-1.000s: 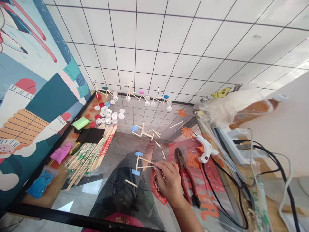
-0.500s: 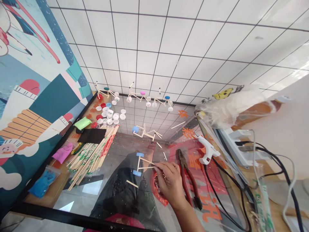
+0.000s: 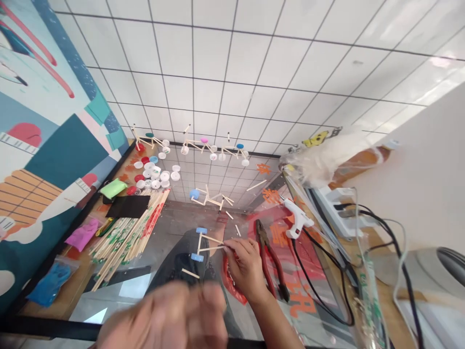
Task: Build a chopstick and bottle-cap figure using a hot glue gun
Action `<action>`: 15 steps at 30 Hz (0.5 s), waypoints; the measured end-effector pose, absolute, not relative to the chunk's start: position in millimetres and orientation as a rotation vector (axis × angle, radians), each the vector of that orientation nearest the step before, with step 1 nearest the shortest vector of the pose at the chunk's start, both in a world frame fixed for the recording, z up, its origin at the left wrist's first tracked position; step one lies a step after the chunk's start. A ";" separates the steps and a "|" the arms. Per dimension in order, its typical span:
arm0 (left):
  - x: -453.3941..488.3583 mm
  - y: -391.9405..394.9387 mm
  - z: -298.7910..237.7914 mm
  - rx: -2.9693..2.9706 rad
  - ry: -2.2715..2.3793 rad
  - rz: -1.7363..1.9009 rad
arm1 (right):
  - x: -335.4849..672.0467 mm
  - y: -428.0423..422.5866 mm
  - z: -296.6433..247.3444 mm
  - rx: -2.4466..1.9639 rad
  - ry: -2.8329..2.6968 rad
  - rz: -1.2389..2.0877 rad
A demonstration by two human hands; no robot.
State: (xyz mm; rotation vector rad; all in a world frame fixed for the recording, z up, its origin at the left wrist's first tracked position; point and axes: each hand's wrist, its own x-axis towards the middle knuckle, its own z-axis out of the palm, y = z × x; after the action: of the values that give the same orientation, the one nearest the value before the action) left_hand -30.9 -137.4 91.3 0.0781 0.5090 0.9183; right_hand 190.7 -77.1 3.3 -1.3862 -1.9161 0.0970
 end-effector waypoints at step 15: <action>-21.6 -87.8 101.3 -0.230 0.472 0.888 | 190.8 -79.6 4.1 -1.419 -1.891 0.184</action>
State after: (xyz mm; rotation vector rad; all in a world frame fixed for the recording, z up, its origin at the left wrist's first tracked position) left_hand -21.6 -87.8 101.3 -0.2305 0.4715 0.8876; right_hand 190.8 -79.6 4.1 -1.4192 -1.8909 0.1845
